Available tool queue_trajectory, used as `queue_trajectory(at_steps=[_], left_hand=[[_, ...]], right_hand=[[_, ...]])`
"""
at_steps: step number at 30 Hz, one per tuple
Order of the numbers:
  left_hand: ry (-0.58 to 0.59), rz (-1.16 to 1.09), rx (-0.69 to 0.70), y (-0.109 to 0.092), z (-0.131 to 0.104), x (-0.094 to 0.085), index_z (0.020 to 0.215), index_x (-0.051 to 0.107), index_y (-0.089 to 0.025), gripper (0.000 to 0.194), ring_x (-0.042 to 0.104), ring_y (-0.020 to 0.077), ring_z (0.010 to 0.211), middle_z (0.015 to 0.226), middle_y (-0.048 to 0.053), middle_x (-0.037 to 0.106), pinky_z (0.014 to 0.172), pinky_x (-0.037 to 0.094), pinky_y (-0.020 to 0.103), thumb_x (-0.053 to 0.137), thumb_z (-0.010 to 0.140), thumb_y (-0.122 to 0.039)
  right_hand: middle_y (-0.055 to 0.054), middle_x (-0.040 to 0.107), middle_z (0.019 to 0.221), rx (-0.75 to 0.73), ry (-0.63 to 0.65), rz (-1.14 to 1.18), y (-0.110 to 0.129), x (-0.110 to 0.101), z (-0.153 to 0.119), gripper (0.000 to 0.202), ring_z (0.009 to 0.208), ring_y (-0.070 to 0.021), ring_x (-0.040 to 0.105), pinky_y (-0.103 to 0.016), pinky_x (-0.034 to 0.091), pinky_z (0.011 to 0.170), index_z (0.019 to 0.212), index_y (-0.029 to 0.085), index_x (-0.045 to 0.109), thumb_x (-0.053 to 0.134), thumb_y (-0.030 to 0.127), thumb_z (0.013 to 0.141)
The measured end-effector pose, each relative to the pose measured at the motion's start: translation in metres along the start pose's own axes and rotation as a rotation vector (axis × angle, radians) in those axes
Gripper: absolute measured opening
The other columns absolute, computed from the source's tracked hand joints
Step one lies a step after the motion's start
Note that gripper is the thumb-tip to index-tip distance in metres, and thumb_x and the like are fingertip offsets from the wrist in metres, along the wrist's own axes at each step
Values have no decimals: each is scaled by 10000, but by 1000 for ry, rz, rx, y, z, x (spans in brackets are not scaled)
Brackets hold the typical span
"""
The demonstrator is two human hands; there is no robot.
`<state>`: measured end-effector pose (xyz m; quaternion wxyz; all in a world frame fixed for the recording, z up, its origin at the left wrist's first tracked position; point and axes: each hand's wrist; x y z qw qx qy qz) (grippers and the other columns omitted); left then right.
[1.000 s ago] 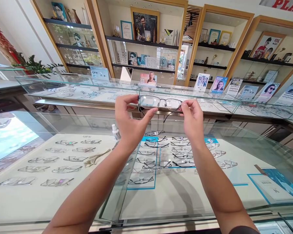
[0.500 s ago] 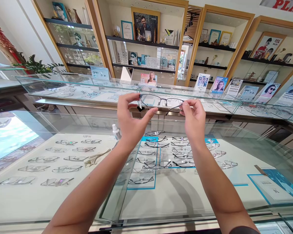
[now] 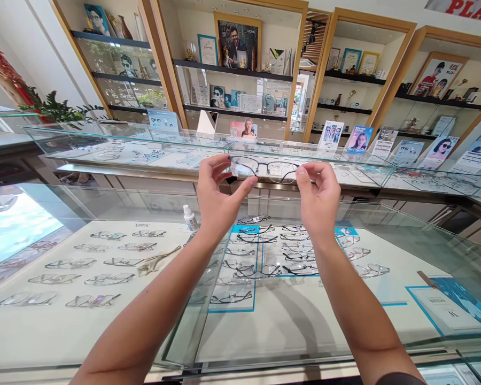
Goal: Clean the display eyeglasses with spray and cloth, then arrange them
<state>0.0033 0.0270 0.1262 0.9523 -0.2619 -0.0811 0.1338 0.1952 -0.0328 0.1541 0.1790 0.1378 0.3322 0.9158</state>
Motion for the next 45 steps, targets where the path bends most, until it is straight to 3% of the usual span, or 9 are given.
queue_trajectory(at_steps=[11,24,28,32,36,45], left_hand=[[45,-56,49,3,0,4,1332,560,-325,670,697,240,1222,1401,69,638,1093,583,441,931,801,-496],[-104,142,158,-18,-7,2,1340,557,-305,652,624,267,1259,1365,82,606,1013,552,429,908,812,-454],[-69,103,109,-13,-5,1,1353,550,-317,655,631,274,1298,1403,90,611,1065,556,457,898,830,-501],[39,-30,46,-2,1,2,1353,530,-330,685,676,260,1278,1441,95,618,1103,567,460,896,823,-566],[126,-156,-33,9,4,4,1313,541,-324,683,728,247,1191,1400,103,655,1059,601,445,906,802,-592],[163,-291,-158,19,4,7,1249,583,-309,703,740,209,1091,1344,104,684,974,632,393,958,724,-588]], right_hand=[[-58,731,1125,-40,2,28,-8,1,1,199,1075,-215,716,-392,594,924,1059,263,684,736,437,978],[-51,747,1121,138,88,158,-17,2,8,246,1102,-215,743,-413,591,998,1037,260,669,718,489,961],[-61,748,1115,122,88,127,-14,2,7,241,1111,-228,737,-428,600,980,1043,260,661,703,485,966],[-59,739,1081,73,85,101,-5,2,3,221,1078,-227,739,-415,606,941,1041,264,646,685,471,975],[-49,721,1068,36,105,147,3,2,0,180,1023,-217,746,-415,605,940,1041,265,640,687,425,975],[-63,718,1090,24,147,118,3,2,-2,184,1054,-225,719,-408,609,899,1055,275,640,618,448,998]])
Point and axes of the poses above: each hand's wrist, its own z-axis towards the middle knuckle, its own x-axis out of the palm, y = z × x
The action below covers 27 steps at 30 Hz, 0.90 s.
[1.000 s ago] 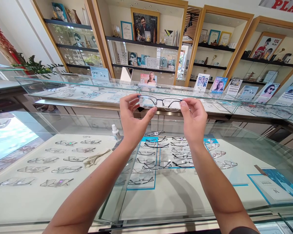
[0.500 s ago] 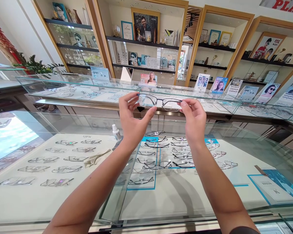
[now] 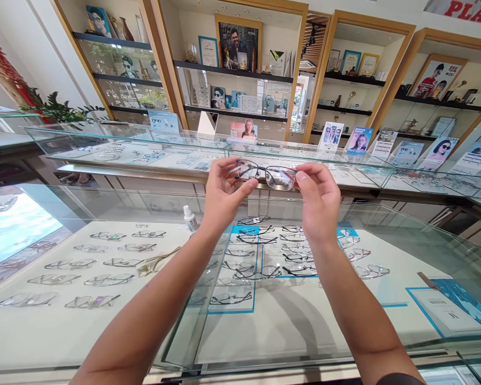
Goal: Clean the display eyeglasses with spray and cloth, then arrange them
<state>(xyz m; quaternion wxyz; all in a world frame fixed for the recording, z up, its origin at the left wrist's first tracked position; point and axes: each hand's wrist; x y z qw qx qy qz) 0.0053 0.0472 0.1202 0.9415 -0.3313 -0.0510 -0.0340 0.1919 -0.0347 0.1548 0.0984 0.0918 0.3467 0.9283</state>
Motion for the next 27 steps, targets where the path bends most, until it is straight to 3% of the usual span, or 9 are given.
queue_trajectory(at_steps=[5,9,14,17,27], left_hand=[[42,2,13,-5,0,0,1264,545,-312,672,746,224,1142,1388,118,706,985,628,410,934,773,-557],[55,180,129,-16,0,-6,1304,557,-312,635,702,260,1293,1426,116,703,1097,586,461,909,820,-523],[123,513,348,-37,-2,-11,1359,626,-298,696,665,327,1369,1418,105,720,1157,550,538,951,767,-469],[164,596,430,-47,-4,-10,1364,639,-294,680,678,339,1362,1415,98,734,1176,539,550,947,774,-435],[212,499,321,-60,-9,-5,1377,642,-298,617,716,296,1290,1384,81,741,1125,610,514,910,828,-383]], right_hand=[[-52,726,1106,42,27,80,-3,-3,3,138,1081,-227,724,-415,604,924,1042,281,651,617,393,970],[-33,744,1087,77,123,21,0,-15,10,115,1095,-222,712,-433,582,971,1000,278,714,621,284,931],[-34,746,1104,-72,290,-215,-1,-24,16,60,1131,-236,686,-461,534,1034,949,280,774,722,309,957],[-33,752,1064,-112,361,-251,-2,-24,15,94,1087,-235,700,-469,530,1039,911,274,771,726,313,983],[-37,762,1103,-25,463,-185,-2,-26,16,135,1103,-226,698,-464,538,1053,898,275,776,735,362,992]])
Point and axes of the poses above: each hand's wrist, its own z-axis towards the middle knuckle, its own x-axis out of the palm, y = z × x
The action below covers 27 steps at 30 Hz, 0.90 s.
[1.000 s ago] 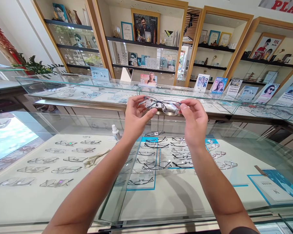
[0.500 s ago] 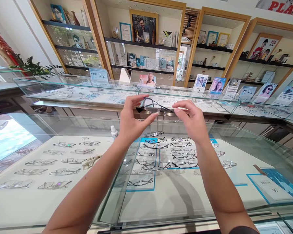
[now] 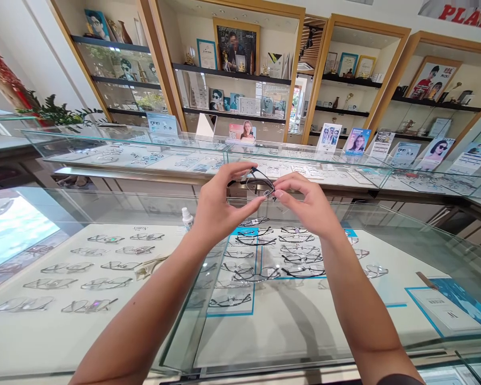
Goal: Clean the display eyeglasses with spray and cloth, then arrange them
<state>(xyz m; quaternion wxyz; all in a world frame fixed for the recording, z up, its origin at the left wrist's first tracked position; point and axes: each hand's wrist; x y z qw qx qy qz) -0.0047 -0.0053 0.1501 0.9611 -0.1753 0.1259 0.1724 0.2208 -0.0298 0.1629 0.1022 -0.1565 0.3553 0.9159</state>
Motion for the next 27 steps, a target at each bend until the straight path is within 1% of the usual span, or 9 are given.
queue_trajectory(at_steps=[4,10,14,18,20,22,24,25,27], left_hand=[[11,-124,-41,3,-1,2,1388,621,-322,635,712,292,1297,1391,86,718,1103,628,504,912,826,-370],[17,-260,-108,8,-1,4,1366,649,-306,650,704,302,1290,1394,117,691,982,676,440,936,788,-379],[27,-299,-127,8,-1,5,1355,653,-310,653,694,306,1303,1398,117,686,1005,670,443,939,779,-426],[50,-314,-143,2,-1,2,1388,617,-328,687,664,305,1346,1430,114,661,1037,645,437,931,786,-432],[-34,-246,-122,-6,-1,0,1397,608,-331,710,670,289,1311,1424,101,656,1023,629,422,933,771,-404],[-222,-104,-108,-17,-1,-2,1300,671,-300,555,700,237,1139,1258,69,702,941,608,376,896,796,-354],[-328,6,-152,-28,-3,-1,1091,749,-249,237,649,166,846,921,17,686,781,550,315,809,870,-311],[-299,12,-207,-32,-5,1,989,767,-228,121,578,140,723,777,-6,631,696,499,292,769,901,-310],[-109,-81,-358,-35,-12,7,868,782,-199,174,447,113,593,625,-31,540,578,382,273,740,927,-358]], right_hand=[[-45,761,1148,56,23,78,-5,4,2,134,1124,-221,701,-482,524,1094,888,267,794,752,362,972],[-57,791,1267,180,114,280,-10,6,3,138,1196,-225,720,-476,541,1082,905,265,817,778,391,947],[-41,846,1096,256,166,345,-8,5,3,184,1024,-204,752,-439,577,996,940,261,829,810,442,920],[-47,856,1070,252,127,331,-5,5,1,207,993,-207,756,-441,591,976,946,257,845,818,458,903],[-55,858,1092,232,72,314,-5,4,1,211,1011,-218,762,-446,601,974,923,255,846,827,462,887],[-65,858,1092,223,-2,286,-7,4,1,213,1002,-222,765,-433,609,956,903,242,844,844,451,862],[-76,857,1065,233,-71,257,-10,5,0,208,978,-219,766,-411,611,940,909,223,842,839,425,857],[-81,856,1061,239,-100,246,-12,7,-1,202,975,-218,768,-402,610,941,914,214,841,826,409,864],[-91,849,1090,237,-152,217,-15,15,-6,193,987,-221,772,-391,609,950,919,201,838,790,385,886]])
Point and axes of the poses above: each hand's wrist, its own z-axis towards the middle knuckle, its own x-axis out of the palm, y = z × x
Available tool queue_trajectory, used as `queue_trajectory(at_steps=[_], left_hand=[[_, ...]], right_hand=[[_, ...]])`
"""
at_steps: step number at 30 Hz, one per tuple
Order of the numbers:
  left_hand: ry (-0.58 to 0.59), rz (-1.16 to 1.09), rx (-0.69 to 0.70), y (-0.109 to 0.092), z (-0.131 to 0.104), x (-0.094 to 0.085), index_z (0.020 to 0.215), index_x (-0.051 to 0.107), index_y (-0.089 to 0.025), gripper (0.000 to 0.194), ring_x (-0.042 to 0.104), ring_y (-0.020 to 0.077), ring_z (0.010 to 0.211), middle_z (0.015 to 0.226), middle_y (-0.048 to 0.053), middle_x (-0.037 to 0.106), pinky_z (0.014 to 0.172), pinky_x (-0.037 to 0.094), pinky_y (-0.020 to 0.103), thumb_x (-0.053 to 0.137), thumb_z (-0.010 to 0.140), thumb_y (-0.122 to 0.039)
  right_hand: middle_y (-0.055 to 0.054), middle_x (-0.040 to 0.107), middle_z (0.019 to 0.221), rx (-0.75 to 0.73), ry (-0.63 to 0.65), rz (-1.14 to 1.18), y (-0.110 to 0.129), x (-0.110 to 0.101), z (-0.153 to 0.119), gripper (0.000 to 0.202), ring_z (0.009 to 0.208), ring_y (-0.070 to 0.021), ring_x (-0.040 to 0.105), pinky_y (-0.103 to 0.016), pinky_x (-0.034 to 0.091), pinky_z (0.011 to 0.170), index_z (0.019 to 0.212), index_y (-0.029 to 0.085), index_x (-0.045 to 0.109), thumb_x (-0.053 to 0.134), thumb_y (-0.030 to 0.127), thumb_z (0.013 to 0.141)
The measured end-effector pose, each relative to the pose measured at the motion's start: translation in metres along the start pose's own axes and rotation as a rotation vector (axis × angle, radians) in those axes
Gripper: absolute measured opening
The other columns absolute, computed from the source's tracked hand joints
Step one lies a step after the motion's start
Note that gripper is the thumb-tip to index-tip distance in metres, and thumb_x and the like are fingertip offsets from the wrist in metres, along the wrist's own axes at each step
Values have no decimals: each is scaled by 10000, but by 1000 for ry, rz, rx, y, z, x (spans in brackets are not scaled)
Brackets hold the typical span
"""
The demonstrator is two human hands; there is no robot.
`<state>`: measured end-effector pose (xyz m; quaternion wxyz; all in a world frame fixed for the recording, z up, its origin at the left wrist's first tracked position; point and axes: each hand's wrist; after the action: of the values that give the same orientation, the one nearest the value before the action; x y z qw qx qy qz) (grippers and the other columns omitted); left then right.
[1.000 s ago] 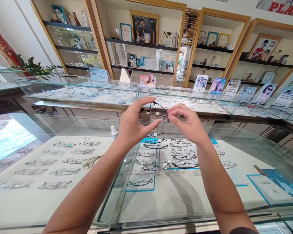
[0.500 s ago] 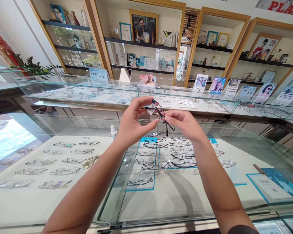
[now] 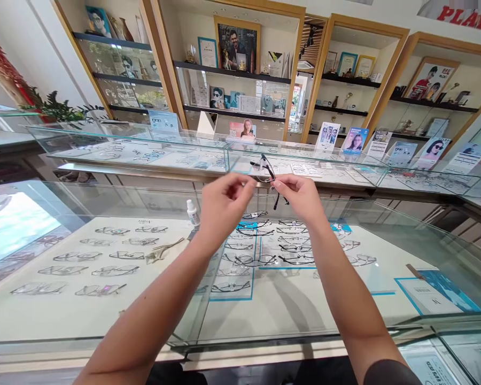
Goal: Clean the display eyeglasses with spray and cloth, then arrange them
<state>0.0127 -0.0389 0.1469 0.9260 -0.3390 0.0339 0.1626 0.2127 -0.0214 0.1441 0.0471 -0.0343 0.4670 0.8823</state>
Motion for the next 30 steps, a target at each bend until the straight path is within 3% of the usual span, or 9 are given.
queue_trajectory(at_steps=[3,9,16,22,25,26,28,30], left_hand=[[225,-135,-215,12,-15,13,866,812,-180,303,375,105,563,590,-35,503,538,287,273,760,903,-477],[247,-234,-412,44,-42,29,875,823,-174,375,322,104,560,565,-47,427,548,230,279,797,841,-546],[260,-262,-462,67,-56,28,849,817,-185,384,444,135,578,594,-5,567,559,305,291,833,799,-565],[310,-204,-485,86,-60,27,862,794,-183,381,301,109,550,551,-69,361,575,222,291,825,792,-556],[336,-26,-418,92,-56,21,865,769,-192,341,330,122,563,569,-67,338,604,267,294,735,861,-531],[353,66,-375,93,-54,18,870,764,-197,326,360,130,573,577,-59,360,616,286,295,697,888,-516],[431,268,-263,94,-51,12,896,765,-209,300,445,152,609,615,-31,468,635,311,298,633,930,-477],[573,445,-151,94,-48,8,943,776,-225,288,542,178,667,707,9,618,646,326,303,581,958,-437]], right_hand=[[-108,827,1152,-62,-86,-97,-12,14,-15,176,1024,-241,772,-386,616,940,908,198,835,744,348,915],[-125,800,1209,-132,-123,-394,-38,31,-53,206,1117,-275,752,-422,610,972,1008,214,838,644,279,989],[-133,763,1261,-87,-49,-438,-53,34,-74,246,1099,-265,750,-407,640,958,1121,201,831,636,284,998],[-136,742,1285,-4,0,-336,-63,37,-81,244,1055,-230,742,-350,645,883,1081,198,811,616,297,973],[-79,753,1074,4,-25,-302,-70,27,-81,171,911,-188,696,-289,575,736,899,216,748,623,316,957],[-42,710,922,1,-64,-319,-72,21,-80,196,818,-170,644,-275,523,684,792,221,680,629,324,951],[37,462,655,24,-176,-363,-76,5,-75,395,640,-137,445,-274,382,595,618,241,435,637,346,941],[73,226,597,114,-257,-348,-80,-12,-69,534,581,-120,245,-300,253,559,600,264,234,627,376,944]])
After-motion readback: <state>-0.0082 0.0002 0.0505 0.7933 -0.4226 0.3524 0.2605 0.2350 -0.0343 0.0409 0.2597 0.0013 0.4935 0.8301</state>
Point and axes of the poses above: each hand's wrist, its own z-axis towards the middle knuckle, its own x-axis out of the palm, y = z × x
